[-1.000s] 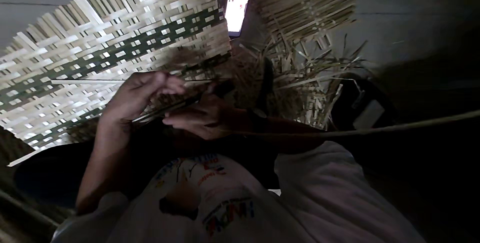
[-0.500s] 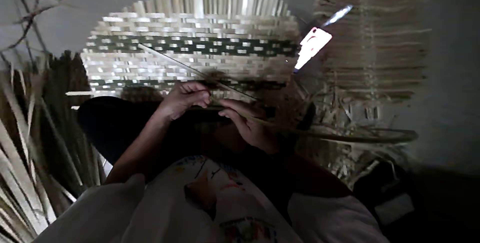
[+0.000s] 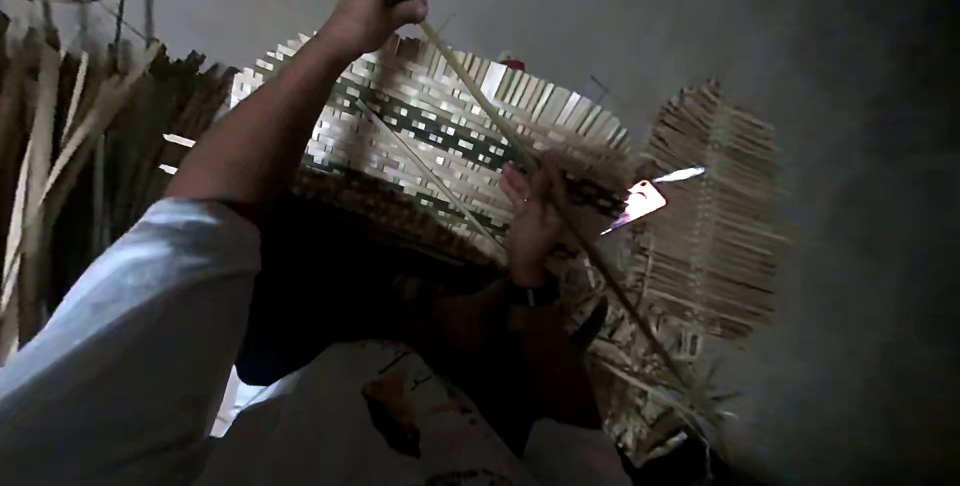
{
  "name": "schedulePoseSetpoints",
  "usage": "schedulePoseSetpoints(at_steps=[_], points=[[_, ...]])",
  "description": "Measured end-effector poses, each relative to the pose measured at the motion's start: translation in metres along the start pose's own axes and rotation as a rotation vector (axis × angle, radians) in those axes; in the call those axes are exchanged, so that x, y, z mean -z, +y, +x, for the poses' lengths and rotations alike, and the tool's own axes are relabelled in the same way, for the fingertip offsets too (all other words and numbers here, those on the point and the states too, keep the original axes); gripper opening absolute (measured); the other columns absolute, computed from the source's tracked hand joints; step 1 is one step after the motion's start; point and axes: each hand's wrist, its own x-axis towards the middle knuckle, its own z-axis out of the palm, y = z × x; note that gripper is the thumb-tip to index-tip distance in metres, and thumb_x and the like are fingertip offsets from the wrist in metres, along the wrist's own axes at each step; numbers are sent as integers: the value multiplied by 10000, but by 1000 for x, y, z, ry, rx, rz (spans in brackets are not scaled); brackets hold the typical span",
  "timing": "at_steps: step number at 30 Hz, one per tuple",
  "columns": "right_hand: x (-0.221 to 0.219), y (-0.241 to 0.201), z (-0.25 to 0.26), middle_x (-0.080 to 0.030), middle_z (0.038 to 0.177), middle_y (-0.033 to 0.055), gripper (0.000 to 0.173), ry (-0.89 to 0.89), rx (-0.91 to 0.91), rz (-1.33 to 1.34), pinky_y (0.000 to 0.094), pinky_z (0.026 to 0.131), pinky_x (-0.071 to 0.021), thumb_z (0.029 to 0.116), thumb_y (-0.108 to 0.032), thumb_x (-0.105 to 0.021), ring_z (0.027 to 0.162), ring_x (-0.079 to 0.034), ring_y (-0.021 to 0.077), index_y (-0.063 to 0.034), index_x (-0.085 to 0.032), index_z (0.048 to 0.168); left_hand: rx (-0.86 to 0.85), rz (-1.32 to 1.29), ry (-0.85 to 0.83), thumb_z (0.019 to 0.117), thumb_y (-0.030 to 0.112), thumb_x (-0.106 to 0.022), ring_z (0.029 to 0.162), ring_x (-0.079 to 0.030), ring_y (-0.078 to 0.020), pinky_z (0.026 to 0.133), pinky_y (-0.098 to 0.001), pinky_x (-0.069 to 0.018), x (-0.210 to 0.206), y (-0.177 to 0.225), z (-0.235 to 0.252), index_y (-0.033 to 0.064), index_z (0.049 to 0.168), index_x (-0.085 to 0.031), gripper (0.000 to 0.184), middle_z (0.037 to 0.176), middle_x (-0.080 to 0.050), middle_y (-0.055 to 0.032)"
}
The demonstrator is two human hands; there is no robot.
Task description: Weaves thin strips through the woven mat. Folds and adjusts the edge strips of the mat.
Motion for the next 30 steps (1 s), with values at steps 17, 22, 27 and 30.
schedulePoseSetpoints(at_steps=[17, 22, 27, 30], points=[[-26, 49, -15, -736, 1229, 71, 473, 72, -5, -159, 323, 970, -599, 1129, -293, -376, 1078, -736, 147, 38, -437, 1461, 352, -255, -297, 984, 60, -641, 756, -593, -22, 749, -207, -511, -13, -33, 68, 78, 1178, -668, 196, 989, -673, 7], [-36, 50, -8, -741, 1202, 81, 439, 71, -14, -100, 326, 942, -612, 1130, -252, -378, 1039, -747, 152, 48, -462, 1440, 331, -229, -198, 981, 106, -649, 898, -631, -61, 816, -288, -520, -2, -33, 58, 90, 1127, -685, 151, 1037, -695, 3], [-40, 47, 5, -724, 1233, 96, 469, 33, -35, -74, 332, 959, -603, 1134, -289, -362, 1063, -740, 167, 33, -438, 1466, 243, -244, -1, 928, 54, -706, 774, -608, -9, 704, -203, -496, 20, -18, 33, 78, 986, -708, 63, 893, -696, 37], [-39, 50, 11, -720, 1255, 94, 493, -9, -37, -81, 328, 976, -597, 1136, -318, -353, 1080, -737, 168, 4, -398, 1506, 195, -218, 18, 907, 7, -693, 640, -511, 14, 588, -159, -416, 27, -16, 27, 74, 892, -686, 69, 784, -627, 53]])
